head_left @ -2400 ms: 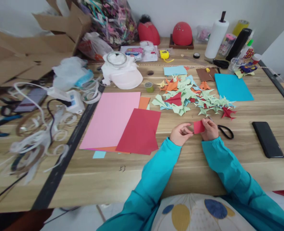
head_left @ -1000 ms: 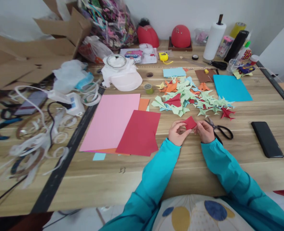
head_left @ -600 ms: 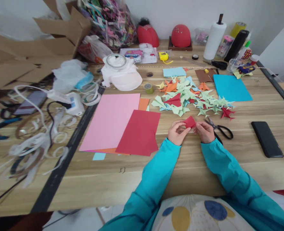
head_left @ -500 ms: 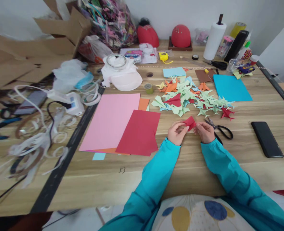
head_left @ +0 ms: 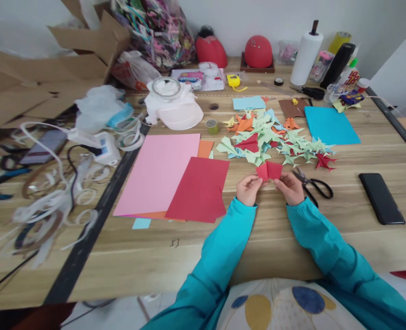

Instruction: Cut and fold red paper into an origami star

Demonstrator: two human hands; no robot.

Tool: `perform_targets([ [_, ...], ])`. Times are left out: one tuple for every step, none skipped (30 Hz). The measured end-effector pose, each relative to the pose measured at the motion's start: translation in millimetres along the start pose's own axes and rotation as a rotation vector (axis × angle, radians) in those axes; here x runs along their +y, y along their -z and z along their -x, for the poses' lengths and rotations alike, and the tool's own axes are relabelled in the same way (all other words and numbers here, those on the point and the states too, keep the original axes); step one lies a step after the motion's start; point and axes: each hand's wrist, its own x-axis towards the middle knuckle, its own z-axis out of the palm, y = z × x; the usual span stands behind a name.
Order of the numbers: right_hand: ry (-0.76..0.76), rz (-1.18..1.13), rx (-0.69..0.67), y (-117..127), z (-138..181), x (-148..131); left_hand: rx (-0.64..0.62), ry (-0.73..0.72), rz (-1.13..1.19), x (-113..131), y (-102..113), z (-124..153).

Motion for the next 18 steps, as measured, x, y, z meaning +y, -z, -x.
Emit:
perform_targets([
  [0.006,-0.002,0.016,0,-1,1,-0.034,0.016,0.011,-1,1,0],
  [0.006,-0.018,0.039,1,-2,2,-0.076,0.028,0.004,-1,1,1],
  [0.000,-0.044,0.065,2,-3,3,-0.126,0.033,-0.024,-1,1,2],
  [-0.013,-0.079,0.091,3,-4,3,-0.183,0.028,-0.072,1,2,3],
  [-0.030,-0.114,0.114,5,-6,4,-0.244,0.016,-0.131,2,1,5],
  [-0.047,-0.143,0.135,5,-7,5,-0.308,-0.006,-0.195,4,1,6],
  [-0.059,-0.162,0.157,6,-8,5,-0.379,-0.030,-0.262,6,0,8],
  [-0.061,-0.167,0.180,7,-8,6,-0.452,-0.051,-0.321,8,0,10],
  [-0.051,-0.159,0.202,7,-8,7,-0.526,-0.067,-0.381,10,-1,12],
  [-0.034,-0.137,0.217,7,-8,7,-0.587,-0.074,-0.433,11,-1,13],
  [-0.013,-0.104,0.227,8,-8,7,-0.636,-0.075,-0.472,12,-2,14],
  [0.012,-0.067,0.237,8,-7,7,-0.673,-0.068,-0.493,12,-1,15],
  [0.035,-0.027,0.245,9,-6,6,-0.694,-0.052,-0.486,13,-1,15],
  [0.058,0.014,0.253,9,-6,5,-0.705,-0.025,-0.455,13,-1,16],
  [0.082,0.053,0.264,10,-5,4,-0.705,0.009,-0.409,13,-1,16],
  [0.106,0.089,0.272,10,-5,3,-0.692,0.044,-0.358,14,-1,16],
  [0.129,0.122,0.277,11,-5,2,-0.662,0.076,-0.310,14,-2,15],
  [0.148,0.151,0.272,10,-4,0,-0.616,0.096,-0.269,14,-2,15],
])
